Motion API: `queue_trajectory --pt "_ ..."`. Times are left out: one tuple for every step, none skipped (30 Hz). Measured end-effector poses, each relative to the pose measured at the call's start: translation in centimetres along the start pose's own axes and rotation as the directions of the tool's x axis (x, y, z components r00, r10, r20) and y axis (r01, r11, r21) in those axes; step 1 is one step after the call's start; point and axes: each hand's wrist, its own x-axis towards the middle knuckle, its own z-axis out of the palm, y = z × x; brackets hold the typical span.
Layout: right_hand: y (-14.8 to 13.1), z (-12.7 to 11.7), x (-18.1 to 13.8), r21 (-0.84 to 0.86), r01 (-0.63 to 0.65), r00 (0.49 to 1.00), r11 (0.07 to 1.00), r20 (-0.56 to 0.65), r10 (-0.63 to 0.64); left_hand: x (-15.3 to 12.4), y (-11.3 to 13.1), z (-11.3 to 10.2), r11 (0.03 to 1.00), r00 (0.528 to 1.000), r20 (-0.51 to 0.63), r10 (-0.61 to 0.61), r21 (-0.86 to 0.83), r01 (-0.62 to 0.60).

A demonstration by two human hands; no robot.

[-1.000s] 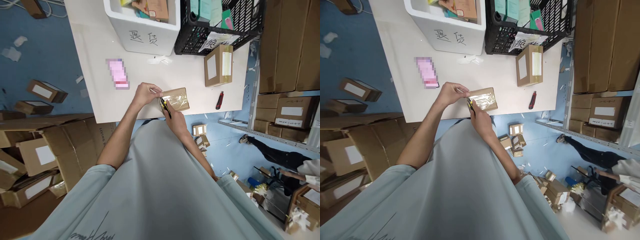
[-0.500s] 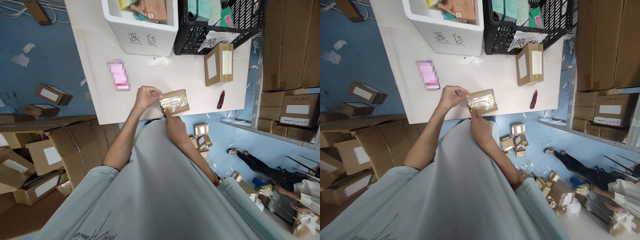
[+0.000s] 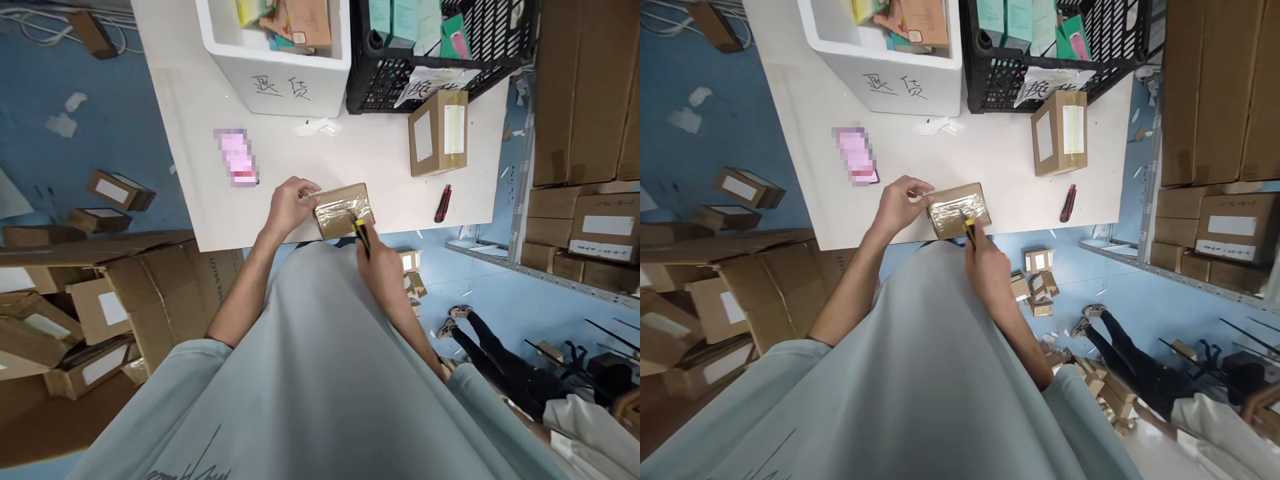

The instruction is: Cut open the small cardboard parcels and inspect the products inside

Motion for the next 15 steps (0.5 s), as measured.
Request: queue_trajectory --pt "1.4 0.1 0.8 0.046 -0.034 0.996 0.998 -0.076 0.037 -0.2 0.7 0.6 0.997 0.998 -0.017 0.062 0.042 -0.061" --pt "2.8 0.2 1.8 0.095 -0.058 0.988 0.994 -0.136 0.071 -0.4 1.4 1.4 0.989 0.992 -0.021 0.128 0.081 -0.126" --pt "4.2 0.5 2.9 0.144 -0.075 0.980 0.987 -0.175 0.100 -0.5 2.1 2.3 0.975 0.981 -0.006 0.195 0.112 -0.193" --pt "5.4 0.8 4.0 0.199 -0.081 0.974 0.977 -0.191 0.120 -0.7 2.8 3.5 0.957 0.967 0.025 0.254 0.136 -0.255" --pt "6.5 1.1 5.0 0.262 -0.084 0.974 0.961 -0.183 0.135 -0.7 3.3 4.6 0.939 0.951 0.063 0.301 0.155 -0.307" --pt "7.4 1.5 6.0 0.335 -0.086 0.978 0.938 -0.151 0.143 -0.8 3.6 5.8 0.923 0.938 0.098 0.332 0.172 -0.344" --pt "8.1 1.9 6.9 0.413 -0.090 0.984 0.906 -0.101 0.144 -0.8 3.8 6.8 0.911 0.930 0.123 0.347 0.190 -0.366" --pt "8.6 2.2 7.6 0.492 -0.098 0.990 0.865 -0.040 0.135 -0.8 3.9 7.7 0.905 0.927 0.137 0.350 0.208 -0.372" --pt "8.9 2.6 8.2 0.563 -0.108 0.993 0.819 0.020 0.117 -0.7 3.8 8.4 0.903 0.929 0.139 0.344 0.223 -0.368" --pt "9.1 2.9 8.7 0.618 -0.113 0.994 0.778 0.067 0.090 -0.7 3.7 8.9 0.904 0.933 0.133 0.334 0.235 -0.357" --pt "9.2 3.2 9.1 0.655 -0.109 0.994 0.748 0.093 0.064 -0.7 3.6 9.2 0.908 0.939 0.121 0.321 0.241 -0.342" --pt "9.2 3.4 9.5 0.674 -0.095 0.994 0.733 0.099 0.038 -0.7 3.4 9.4 0.915 0.947 0.103 0.306 0.244 -0.322" --pt "9.2 3.6 9.8 0.675 -0.072 0.996 0.734 0.092 0.013 -0.7 3.3 9.6 0.923 0.954 0.078 0.288 0.245 -0.298" --pt "9.1 3.6 10.0 0.659 -0.043 0.997 0.751 0.078 -0.012 -0.7 3.2 9.7 0.931 0.962 0.050 0.268 0.243 -0.272" --pt "9.1 3.4 10.2 0.625 -0.010 0.998 0.780 0.061 -0.035 -0.7 3.1 9.8 0.939 0.968 0.020 0.249 0.240 -0.247"
